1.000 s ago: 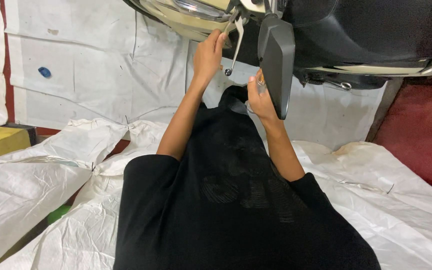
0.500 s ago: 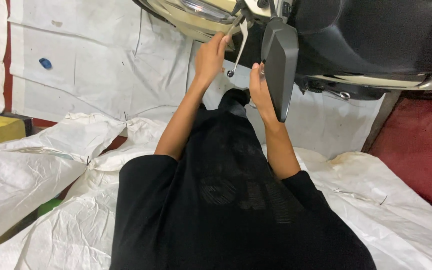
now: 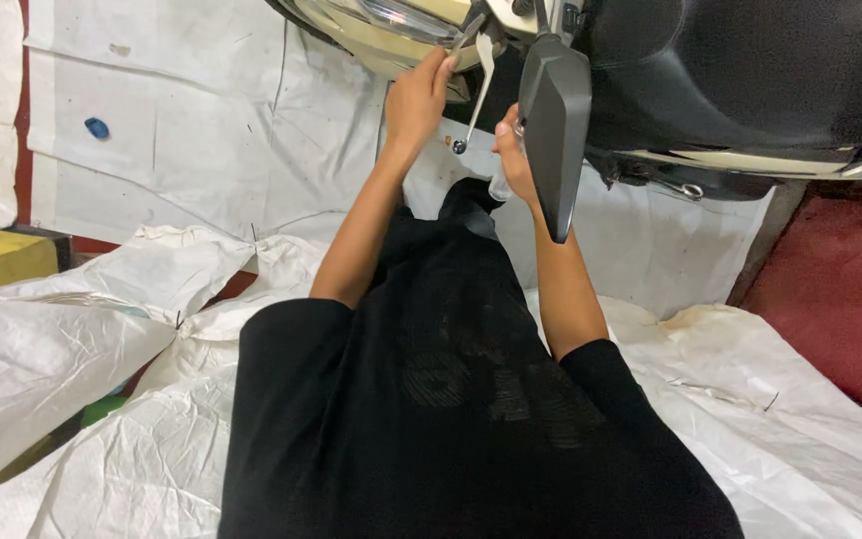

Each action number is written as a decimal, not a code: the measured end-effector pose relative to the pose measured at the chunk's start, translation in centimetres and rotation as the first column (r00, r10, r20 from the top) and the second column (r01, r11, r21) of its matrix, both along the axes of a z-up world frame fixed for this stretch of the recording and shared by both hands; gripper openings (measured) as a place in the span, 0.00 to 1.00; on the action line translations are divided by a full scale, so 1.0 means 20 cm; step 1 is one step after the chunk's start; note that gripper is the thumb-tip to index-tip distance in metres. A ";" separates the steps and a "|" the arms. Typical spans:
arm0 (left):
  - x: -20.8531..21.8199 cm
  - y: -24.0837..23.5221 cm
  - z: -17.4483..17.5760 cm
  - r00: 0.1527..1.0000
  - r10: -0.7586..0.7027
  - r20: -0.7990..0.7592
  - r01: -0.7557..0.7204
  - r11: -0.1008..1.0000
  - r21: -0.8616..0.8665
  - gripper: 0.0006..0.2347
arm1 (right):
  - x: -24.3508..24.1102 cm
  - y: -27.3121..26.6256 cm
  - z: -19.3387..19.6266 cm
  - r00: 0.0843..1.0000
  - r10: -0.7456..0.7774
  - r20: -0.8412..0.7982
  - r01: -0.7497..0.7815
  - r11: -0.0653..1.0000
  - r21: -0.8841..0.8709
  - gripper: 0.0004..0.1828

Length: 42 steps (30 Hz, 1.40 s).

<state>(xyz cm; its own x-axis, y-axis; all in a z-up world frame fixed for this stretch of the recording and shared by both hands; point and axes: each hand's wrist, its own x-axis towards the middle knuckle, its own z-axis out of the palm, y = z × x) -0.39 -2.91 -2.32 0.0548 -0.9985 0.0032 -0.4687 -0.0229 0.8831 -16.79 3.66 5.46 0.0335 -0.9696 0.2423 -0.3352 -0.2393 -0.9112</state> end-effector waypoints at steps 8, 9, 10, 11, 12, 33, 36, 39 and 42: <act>0.01 0.13 0.00 0.989 -0.147 -0.020 0.148 0.986 0.076 0.15 | -0.03 0.00 -0.06 0.997 -0.076 0.029 0.072 0.991 0.110 0.08; 0.01 0.11 -0.01 0.990 -0.129 0.060 0.125 0.990 0.065 0.14 | -0.03 0.00 -0.06 0.997 -0.055 0.050 0.049 0.994 0.101 0.07; 0.00 0.09 -0.02 0.984 -0.110 0.139 0.103 0.993 0.053 0.13 | -0.03 0.00 -0.07 0.997 -0.033 0.071 0.026 0.996 0.090 0.07; 0.01 0.05 0.00 0.984 -0.111 0.138 0.105 0.993 0.051 0.13 | -0.03 0.00 -0.06 0.997 -0.034 0.070 0.028 0.996 0.089 0.07; 0.02 0.01 0.02 0.991 -0.077 0.108 0.074 0.997 0.027 0.14 | -0.02 -0.01 -0.05 0.997 -0.033 0.064 0.027 0.996 0.085 0.07; 0.04 0.11 0.00 0.974 -0.121 0.189 0.104 0.990 0.098 0.14 | -0.07 0.02 -0.15 0.996 -0.091 0.017 0.089 0.992 0.094 0.09; 0.06 0.13 0.00 0.965 -0.192 0.180 0.164 0.973 0.160 0.18 | -0.09 -0.02 -0.19 0.994 -0.079 0.080 0.077 0.997 0.025 0.15; 0.08 0.11 0.05 0.967 -0.213 0.138 0.178 0.957 0.231 0.19 | -0.09 0.02 -0.17 0.994 -0.089 -0.063 0.081 0.990 -0.119 0.09; 0.08 -0.01 0.06 0.967 -0.166 0.192 0.132 0.975 0.176 0.17 | -0.12 -0.02 -0.05 0.962 -0.047 -0.270 0.033 0.998 -0.054 0.17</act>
